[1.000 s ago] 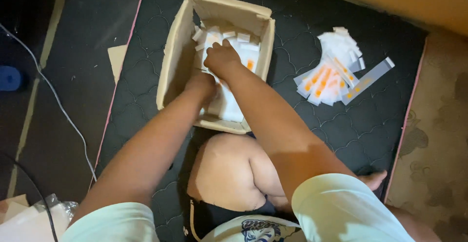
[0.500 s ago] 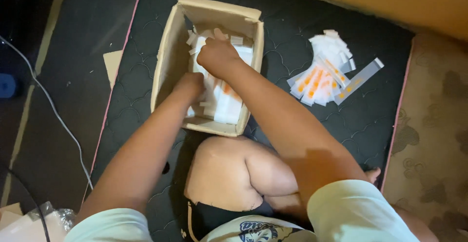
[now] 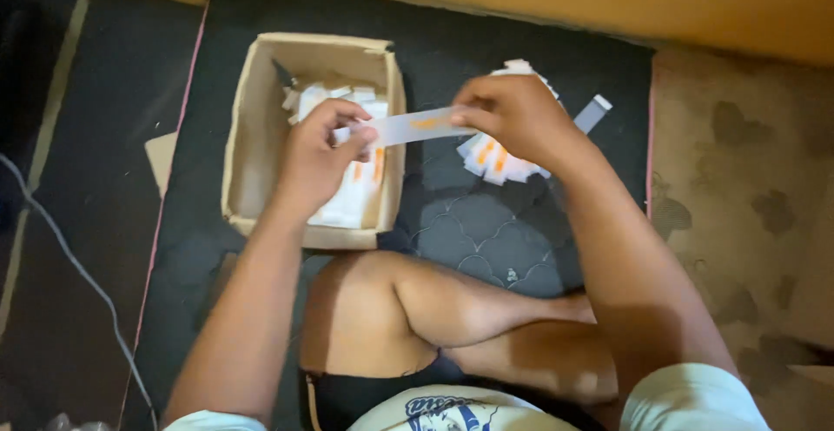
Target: The person sits on a mat and repeatedly takes strips of stickers from a cardboard box. They fold each strip in half and place it onto a growing pile on the mat.
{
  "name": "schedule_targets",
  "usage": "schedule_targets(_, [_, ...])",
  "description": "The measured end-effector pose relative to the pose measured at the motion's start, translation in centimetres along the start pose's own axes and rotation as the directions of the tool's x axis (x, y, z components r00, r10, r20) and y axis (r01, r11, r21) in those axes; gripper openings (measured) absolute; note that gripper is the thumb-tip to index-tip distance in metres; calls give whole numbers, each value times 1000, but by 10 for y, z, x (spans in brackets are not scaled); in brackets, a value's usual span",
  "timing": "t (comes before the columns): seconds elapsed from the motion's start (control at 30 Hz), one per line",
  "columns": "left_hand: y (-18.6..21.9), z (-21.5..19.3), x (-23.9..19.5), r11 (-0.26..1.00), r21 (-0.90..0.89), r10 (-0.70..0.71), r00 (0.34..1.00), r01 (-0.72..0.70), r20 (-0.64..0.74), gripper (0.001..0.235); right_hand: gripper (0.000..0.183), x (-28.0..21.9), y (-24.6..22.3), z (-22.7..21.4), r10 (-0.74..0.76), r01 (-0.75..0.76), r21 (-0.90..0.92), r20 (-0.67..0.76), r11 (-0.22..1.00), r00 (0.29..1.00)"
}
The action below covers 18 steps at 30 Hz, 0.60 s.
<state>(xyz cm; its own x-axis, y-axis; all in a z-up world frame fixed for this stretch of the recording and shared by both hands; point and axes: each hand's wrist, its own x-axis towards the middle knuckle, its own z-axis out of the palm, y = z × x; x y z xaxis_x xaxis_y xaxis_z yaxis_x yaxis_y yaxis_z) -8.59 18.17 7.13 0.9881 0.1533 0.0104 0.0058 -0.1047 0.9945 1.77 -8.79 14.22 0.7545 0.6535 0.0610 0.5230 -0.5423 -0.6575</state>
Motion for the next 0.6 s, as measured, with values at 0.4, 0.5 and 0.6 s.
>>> schedule_targets(0.4, [-32, 183, 27, 984, -132, -126, 990, 118, -55, 22, 15, -165, 142, -1, 660, -232, 746, -344, 624, 668])
schedule_targets(0.5, [-30, 188, 25, 986, -113, -131, 990, 124, -58, 16, 22, -163, 163, 20, 708, -129, 836, -357, 533, 609])
schedule_targets(0.6, [-52, 194, 33, 915, -326, -272, 960, 239, -62, 19, 16, -154, 171, 32, 719, -127, 829, -383, 544, 580])
